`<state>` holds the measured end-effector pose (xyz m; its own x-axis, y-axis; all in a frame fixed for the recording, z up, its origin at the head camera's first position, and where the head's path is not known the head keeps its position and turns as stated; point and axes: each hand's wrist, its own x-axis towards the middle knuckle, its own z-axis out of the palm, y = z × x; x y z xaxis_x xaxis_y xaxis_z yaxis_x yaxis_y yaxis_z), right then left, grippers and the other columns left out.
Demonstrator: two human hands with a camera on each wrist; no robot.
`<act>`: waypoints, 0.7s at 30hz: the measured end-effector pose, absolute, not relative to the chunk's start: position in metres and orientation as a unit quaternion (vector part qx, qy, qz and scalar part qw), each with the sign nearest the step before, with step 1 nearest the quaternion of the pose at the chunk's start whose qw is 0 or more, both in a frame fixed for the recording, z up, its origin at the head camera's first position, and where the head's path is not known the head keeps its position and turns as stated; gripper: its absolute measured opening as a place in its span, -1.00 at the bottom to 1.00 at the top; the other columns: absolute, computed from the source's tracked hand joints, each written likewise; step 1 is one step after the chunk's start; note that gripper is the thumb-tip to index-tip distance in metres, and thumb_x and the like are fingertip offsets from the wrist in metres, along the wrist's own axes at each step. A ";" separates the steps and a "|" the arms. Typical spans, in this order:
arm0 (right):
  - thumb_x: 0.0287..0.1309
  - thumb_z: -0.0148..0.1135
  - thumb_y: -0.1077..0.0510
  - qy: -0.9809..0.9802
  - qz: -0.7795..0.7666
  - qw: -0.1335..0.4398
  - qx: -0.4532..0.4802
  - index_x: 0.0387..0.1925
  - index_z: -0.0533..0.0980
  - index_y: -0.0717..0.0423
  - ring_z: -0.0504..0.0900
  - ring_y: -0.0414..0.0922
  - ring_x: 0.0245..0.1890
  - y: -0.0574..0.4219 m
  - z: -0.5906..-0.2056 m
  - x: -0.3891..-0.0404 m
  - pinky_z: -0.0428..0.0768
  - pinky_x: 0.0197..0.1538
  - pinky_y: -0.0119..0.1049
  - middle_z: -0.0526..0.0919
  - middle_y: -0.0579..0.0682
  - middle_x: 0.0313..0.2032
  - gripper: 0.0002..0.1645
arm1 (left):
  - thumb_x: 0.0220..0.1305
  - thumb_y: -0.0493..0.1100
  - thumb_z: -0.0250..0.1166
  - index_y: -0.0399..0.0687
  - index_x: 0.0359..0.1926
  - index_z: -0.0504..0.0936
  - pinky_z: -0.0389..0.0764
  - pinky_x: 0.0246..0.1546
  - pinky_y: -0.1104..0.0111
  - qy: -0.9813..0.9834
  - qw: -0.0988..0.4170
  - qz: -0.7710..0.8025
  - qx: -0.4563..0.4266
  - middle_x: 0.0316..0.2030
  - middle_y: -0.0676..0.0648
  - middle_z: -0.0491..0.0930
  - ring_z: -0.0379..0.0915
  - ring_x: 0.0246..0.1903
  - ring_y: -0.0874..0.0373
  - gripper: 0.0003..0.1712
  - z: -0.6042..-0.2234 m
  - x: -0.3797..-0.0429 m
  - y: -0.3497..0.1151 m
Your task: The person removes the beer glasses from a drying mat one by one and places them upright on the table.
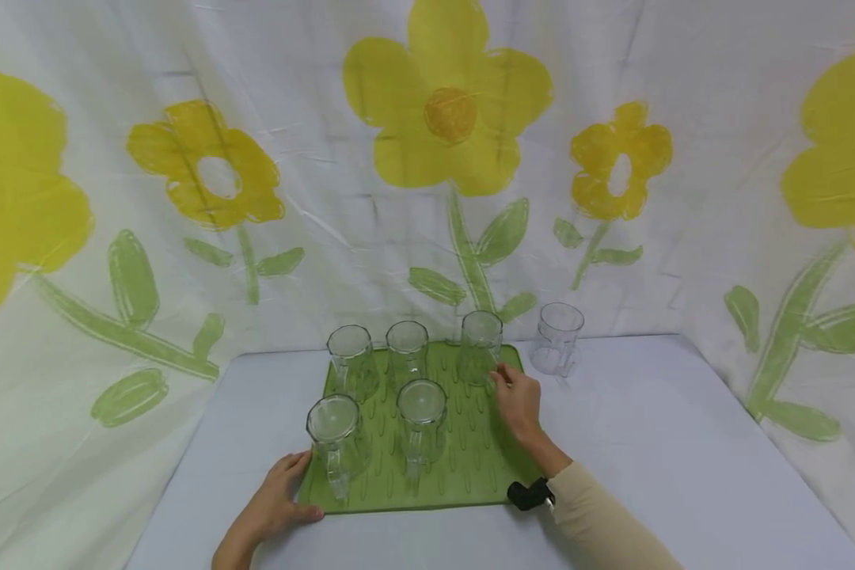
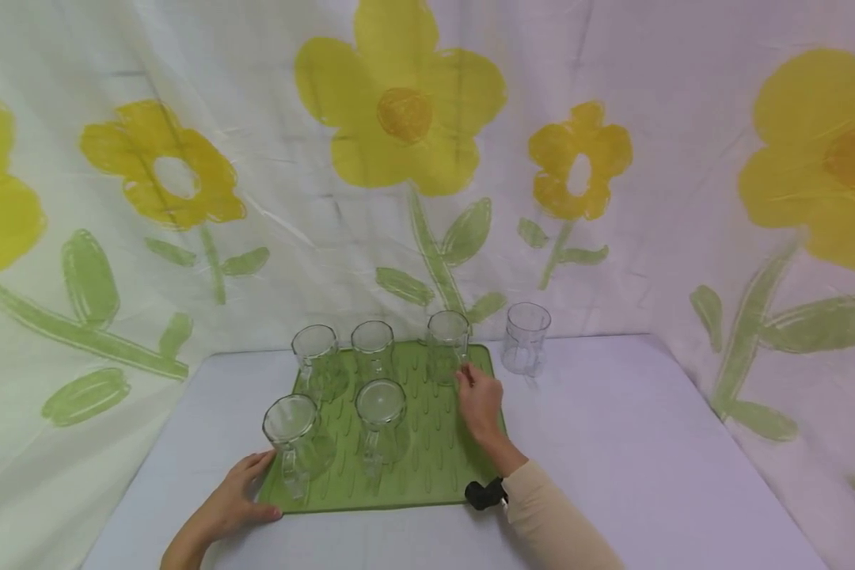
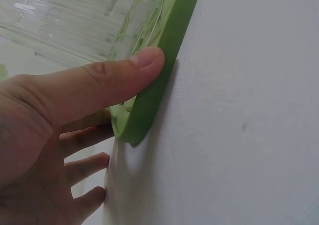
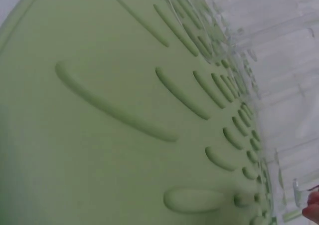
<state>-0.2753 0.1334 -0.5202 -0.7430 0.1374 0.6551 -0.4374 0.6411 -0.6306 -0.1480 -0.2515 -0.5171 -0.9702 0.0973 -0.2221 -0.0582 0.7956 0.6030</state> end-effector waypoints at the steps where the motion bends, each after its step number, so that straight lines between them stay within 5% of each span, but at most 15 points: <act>1: 0.06 0.37 0.35 -0.837 0.411 0.349 0.092 -0.34 0.66 0.41 0.76 0.13 -0.43 0.135 -0.520 -0.275 0.74 -0.37 -0.07 0.74 0.29 -0.42 -0.87 | -0.30 -0.02 0.64 -0.40 0.38 0.23 0.22 0.27 -0.33 0.940 0.121 0.319 0.011 0.35 -0.55 0.14 -0.04 0.36 -0.52 0.23 -0.517 -0.148 -0.251; 21: 0.05 0.38 0.35 -0.847 0.418 0.309 0.111 -0.22 0.67 0.43 0.76 0.11 -0.39 0.153 -0.502 -0.261 0.73 -0.36 -0.06 0.75 0.27 -0.35 -0.77 | -0.31 -0.02 0.64 -0.40 0.38 0.24 0.20 0.30 -0.32 0.941 0.119 0.317 0.008 0.35 -0.51 0.18 -0.05 0.38 -0.49 0.23 -0.519 -0.149 -0.251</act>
<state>-0.2610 0.1533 -0.5025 -0.7848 0.0708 0.6158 -0.4455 0.6262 -0.6398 -0.1488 -0.2514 -0.5191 -0.9717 0.0902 -0.2183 -0.0605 0.7983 0.5993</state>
